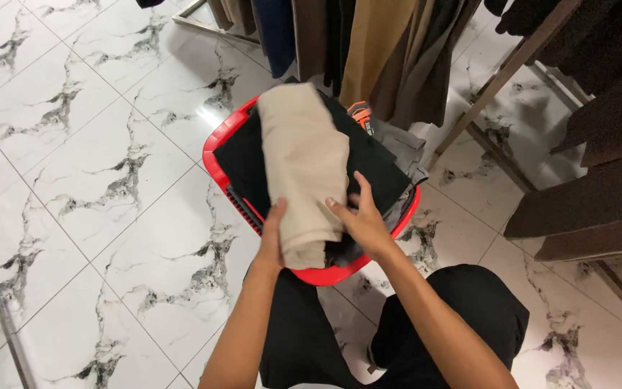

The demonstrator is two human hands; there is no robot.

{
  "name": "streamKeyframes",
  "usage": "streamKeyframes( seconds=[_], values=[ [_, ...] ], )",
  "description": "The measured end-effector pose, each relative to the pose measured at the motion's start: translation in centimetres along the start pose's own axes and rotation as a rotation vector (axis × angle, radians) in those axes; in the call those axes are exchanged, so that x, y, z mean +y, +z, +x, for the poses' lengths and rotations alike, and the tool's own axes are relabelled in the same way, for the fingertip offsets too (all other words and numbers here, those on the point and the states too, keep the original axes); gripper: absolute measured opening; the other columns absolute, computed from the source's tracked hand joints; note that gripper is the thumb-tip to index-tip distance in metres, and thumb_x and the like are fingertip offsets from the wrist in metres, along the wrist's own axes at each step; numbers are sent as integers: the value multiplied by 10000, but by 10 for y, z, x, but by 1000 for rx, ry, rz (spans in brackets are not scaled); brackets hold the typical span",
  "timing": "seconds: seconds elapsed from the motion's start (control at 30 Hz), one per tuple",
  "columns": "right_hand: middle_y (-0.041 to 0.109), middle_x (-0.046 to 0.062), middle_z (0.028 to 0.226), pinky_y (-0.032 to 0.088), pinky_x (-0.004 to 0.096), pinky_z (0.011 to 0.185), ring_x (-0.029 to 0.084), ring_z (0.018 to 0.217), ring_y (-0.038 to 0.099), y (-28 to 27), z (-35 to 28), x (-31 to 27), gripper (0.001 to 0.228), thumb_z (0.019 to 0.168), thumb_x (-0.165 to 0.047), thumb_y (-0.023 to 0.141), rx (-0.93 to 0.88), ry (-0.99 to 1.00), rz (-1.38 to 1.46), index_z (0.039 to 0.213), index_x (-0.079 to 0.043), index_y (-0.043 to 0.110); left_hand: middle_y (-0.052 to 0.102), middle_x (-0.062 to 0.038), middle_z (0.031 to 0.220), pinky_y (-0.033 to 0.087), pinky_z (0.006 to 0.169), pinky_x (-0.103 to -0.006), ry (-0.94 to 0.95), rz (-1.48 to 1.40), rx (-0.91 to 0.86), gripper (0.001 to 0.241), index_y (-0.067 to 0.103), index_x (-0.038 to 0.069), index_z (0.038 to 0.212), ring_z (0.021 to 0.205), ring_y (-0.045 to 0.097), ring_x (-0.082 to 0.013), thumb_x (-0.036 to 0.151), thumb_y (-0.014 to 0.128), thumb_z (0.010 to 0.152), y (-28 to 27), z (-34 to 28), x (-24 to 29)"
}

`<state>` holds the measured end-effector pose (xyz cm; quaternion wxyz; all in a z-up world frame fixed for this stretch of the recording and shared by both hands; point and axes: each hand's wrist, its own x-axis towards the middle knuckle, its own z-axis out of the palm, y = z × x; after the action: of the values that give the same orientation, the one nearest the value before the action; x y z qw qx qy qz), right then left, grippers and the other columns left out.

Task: Hanging trousers on a clothing rack using hangers

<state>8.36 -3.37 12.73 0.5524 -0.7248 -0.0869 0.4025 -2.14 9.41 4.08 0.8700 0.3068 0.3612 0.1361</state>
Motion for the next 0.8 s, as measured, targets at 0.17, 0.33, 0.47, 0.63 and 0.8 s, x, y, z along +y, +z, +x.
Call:
streamKeyframes(
  seconds=[0.17, 0.33, 0.47, 0.63, 0.8],
  values=[
    [524, 315, 1359, 479, 568, 996, 403, 1264, 550, -3, 57, 54, 917, 825, -193, 827, -55, 73, 523, 1561, -145, 281, 530, -177, 1491, 445, 1110, -558, 33, -28, 16, 868, 390, 217, 1584, 1289, 568, -381, 455, 738, 826, -15, 18, -7],
    [711, 141, 1028, 561, 503, 863, 309, 959, 695, -26, 78, 75, 578, 676, -2, 837, 98, -6, 683, 1227, -56, 669, 538, -164, 1407, 458, 1096, -536, 193, 224, -3, 916, 334, 272, 1587, 1238, 563, -317, 223, 794, 796, 9, -1, -3],
    [707, 81, 880, 554, 352, 738, 212, 824, 688, -24, 34, 39, 460, 621, -22, 813, 232, -278, 527, 1059, -97, 695, 124, -198, 1687, 219, 1233, -565, 419, 616, 55, 975, 75, 234, 1660, 1536, 183, -409, 332, 693, 912, 11, -14, -5],
    [663, 68, 932, 508, 323, 794, 178, 897, 599, -18, 41, 57, 596, 599, -140, 842, 332, -617, 196, 1176, -115, 698, 3, -145, 1715, 188, 1228, -564, 698, 860, 40, 721, 278, 245, 1642, 1551, 74, -423, 187, 584, 992, -8, -14, -30],
    [683, 109, 1003, 540, 405, 802, 314, 909, 709, -27, 42, 51, 314, 729, 41, 713, 714, -944, -160, 1021, -68, 751, -92, -157, 1714, 173, 1196, -603, 894, 1038, -77, 1106, 363, 170, 1605, 1540, -61, -488, 569, 869, 706, -14, -6, -41]
  ],
)
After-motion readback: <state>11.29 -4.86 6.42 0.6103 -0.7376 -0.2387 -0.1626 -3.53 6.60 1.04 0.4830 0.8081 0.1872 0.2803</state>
